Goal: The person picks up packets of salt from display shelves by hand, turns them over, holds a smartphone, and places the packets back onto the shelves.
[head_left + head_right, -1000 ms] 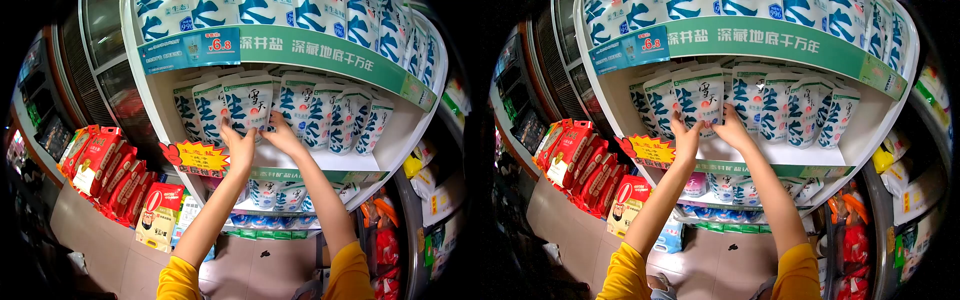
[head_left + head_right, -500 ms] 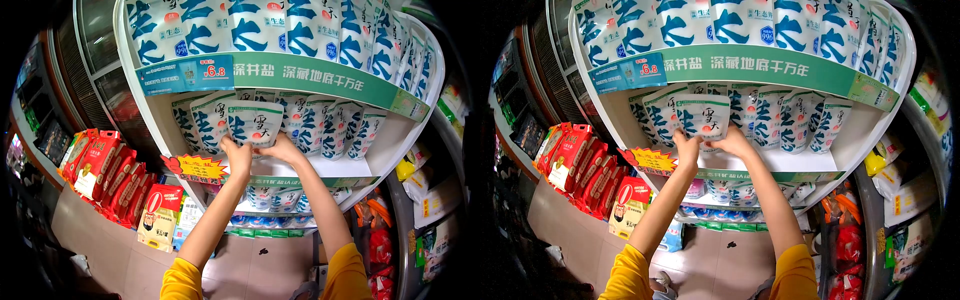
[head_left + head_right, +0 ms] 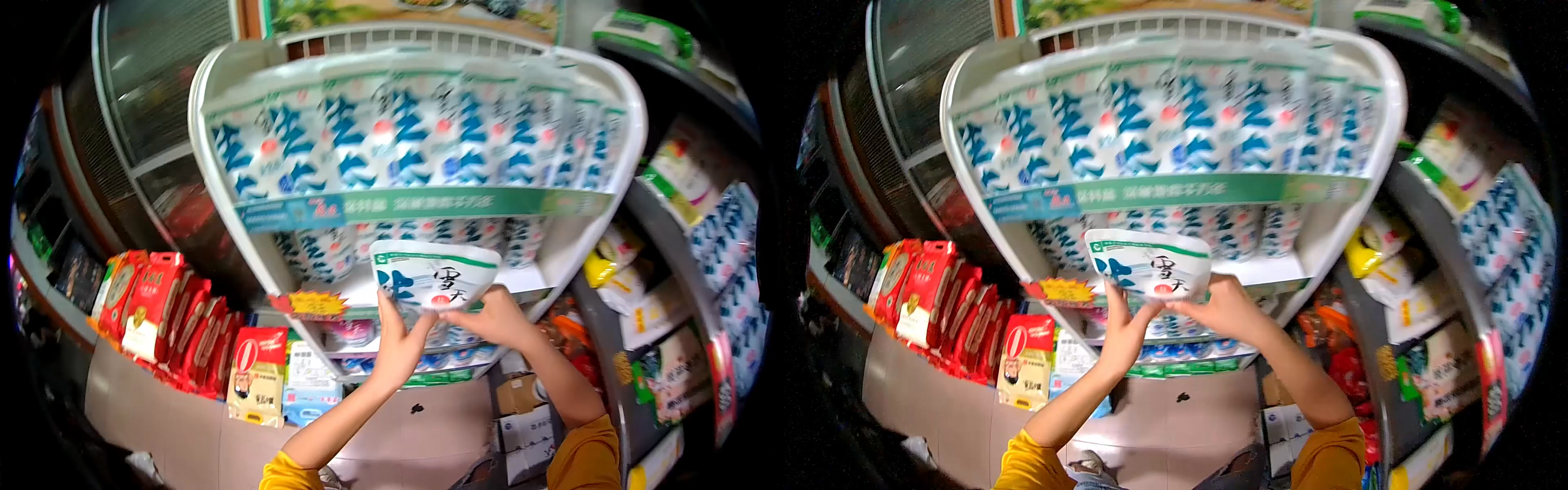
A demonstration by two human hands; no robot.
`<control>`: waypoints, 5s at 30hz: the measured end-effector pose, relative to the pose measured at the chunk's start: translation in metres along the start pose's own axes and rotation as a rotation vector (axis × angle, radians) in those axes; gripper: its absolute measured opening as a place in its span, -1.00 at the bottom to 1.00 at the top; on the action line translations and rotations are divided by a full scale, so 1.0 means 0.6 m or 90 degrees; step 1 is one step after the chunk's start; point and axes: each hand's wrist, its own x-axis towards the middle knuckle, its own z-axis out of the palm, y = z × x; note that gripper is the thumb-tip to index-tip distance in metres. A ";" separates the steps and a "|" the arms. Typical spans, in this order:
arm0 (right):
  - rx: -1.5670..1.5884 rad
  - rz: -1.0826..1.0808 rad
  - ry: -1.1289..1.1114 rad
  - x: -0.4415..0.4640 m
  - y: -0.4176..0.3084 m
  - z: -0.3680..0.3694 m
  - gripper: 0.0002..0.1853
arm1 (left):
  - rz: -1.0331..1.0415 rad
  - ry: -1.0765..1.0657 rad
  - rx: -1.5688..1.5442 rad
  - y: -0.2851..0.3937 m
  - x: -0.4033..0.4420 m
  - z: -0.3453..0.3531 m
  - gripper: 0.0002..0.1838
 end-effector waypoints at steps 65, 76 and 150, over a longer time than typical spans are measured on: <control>-0.315 0.130 0.972 -0.707 -0.248 -0.354 -0.56 | 0.133 -0.862 -0.397 0.426 -0.249 0.635 -0.51; -0.348 0.219 0.935 -0.725 -0.216 -0.376 -0.48 | 0.139 -0.828 -0.397 0.373 -0.273 0.691 -0.59; -0.703 0.366 0.847 -0.677 -0.281 -0.330 -0.52 | 0.246 -0.709 -0.310 0.358 -0.238 0.582 -0.54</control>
